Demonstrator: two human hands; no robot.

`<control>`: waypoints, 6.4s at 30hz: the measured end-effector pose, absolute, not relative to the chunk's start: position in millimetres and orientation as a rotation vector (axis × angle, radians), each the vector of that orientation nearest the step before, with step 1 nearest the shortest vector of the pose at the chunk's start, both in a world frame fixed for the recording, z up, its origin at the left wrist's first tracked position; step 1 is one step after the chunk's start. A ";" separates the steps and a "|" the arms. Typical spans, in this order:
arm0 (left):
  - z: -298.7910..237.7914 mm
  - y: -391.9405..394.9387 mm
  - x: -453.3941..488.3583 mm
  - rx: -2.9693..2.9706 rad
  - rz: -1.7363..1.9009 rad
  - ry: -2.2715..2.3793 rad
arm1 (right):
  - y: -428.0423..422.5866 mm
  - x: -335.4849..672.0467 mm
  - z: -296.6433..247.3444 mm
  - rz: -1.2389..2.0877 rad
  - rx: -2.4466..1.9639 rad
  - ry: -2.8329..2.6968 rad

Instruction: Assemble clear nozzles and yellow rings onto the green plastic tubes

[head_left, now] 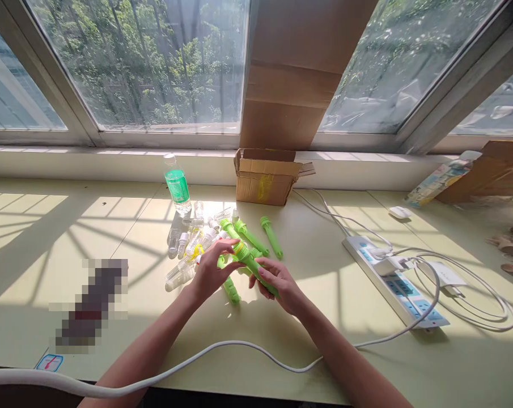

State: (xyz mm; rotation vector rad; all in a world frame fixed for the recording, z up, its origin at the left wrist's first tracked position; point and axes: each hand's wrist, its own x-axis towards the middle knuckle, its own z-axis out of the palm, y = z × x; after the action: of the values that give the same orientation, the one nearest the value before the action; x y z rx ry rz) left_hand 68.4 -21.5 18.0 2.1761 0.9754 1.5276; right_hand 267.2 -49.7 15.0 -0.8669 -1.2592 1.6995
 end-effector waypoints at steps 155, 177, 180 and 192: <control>12.5 -25.2 70.3 2.542 1.636 0.899 | -53.1 261.1 15.1 1.431 -1.046 -1.448; 7.7 -28.3 77.2 2.496 1.642 1.020 | -54.6 257.1 18.2 1.588 -0.981 -1.187; 6.2 -29.4 79.1 2.431 1.653 1.036 | -55.4 255.0 17.9 1.576 -0.981 -1.192; -1.1 -34.2 88.5 2.135 1.584 1.070 | -55.3 253.4 18.5 1.489 -1.039 -1.256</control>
State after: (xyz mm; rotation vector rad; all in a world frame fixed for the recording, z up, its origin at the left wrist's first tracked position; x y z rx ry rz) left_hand 88.5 -34.2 -1.1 2.1350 1.0696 1.5843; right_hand 253.4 -55.3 18.5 -1.0392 -1.2556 1.4890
